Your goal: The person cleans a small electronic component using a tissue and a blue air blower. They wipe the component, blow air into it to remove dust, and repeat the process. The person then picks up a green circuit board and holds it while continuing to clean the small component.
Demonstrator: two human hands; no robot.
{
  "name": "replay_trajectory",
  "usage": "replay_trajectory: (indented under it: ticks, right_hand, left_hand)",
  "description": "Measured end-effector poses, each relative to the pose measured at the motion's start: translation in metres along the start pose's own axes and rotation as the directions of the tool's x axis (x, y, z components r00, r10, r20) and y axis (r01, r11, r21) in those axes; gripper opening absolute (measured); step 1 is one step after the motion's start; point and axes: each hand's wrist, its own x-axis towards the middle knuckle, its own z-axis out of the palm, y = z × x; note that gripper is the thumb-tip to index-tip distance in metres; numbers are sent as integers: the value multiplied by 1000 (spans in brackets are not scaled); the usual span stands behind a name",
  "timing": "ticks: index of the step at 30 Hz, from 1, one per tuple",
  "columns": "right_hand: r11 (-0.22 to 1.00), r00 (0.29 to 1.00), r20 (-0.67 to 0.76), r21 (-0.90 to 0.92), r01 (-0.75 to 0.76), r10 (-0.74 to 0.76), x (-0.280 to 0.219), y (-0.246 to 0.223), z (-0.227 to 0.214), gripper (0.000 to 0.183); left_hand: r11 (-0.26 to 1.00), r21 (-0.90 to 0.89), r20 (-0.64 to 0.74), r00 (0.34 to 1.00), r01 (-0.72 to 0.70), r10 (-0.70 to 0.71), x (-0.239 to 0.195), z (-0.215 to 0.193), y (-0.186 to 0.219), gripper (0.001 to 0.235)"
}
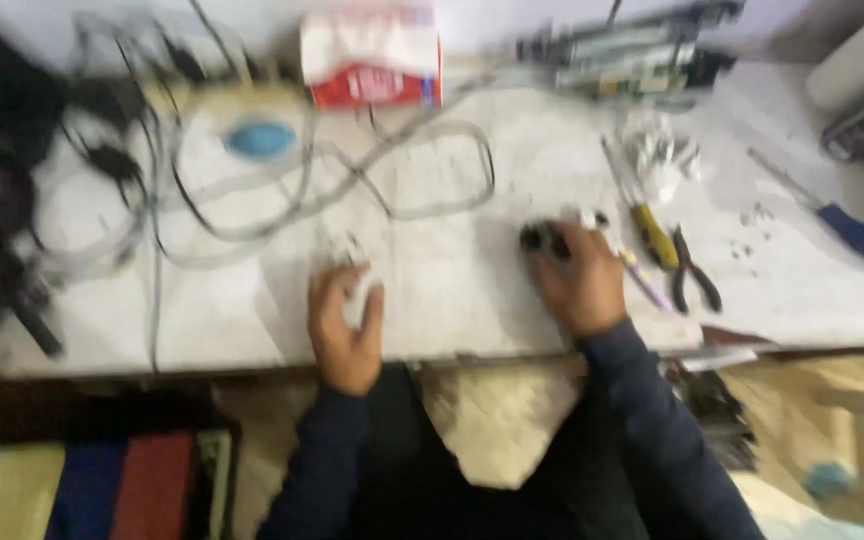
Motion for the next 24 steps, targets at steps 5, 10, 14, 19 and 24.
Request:
replay_trajectory:
  ticks: [5,10,14,19,24]
  right_hand:
    - [1000,1000,-9,26,12,-11,15,-17,0,44]
    - [998,997,-73,66,21,-16,9,-35,-22,46]
    - [984,989,-76,114,137,-129,6,-24,-26,49]
    - [956,960,-211,188,225,-184,5,-41,-35,51]
    - [958,972,-129,186,217,-195,13,-27,-30,51]
  left_hand:
    - [998,-54,-7,1000,11,-12,17,2,3,17]
    - [999,-46,25,999,26,-25,8,3,6,16]
    - [999,-37,43,999,33,-31,4,4,8,17]
    - [999,-29,44,998,44,-42,5,5,8,18]
    - [998,-28,67,996,53,-51,7,7,12,16]
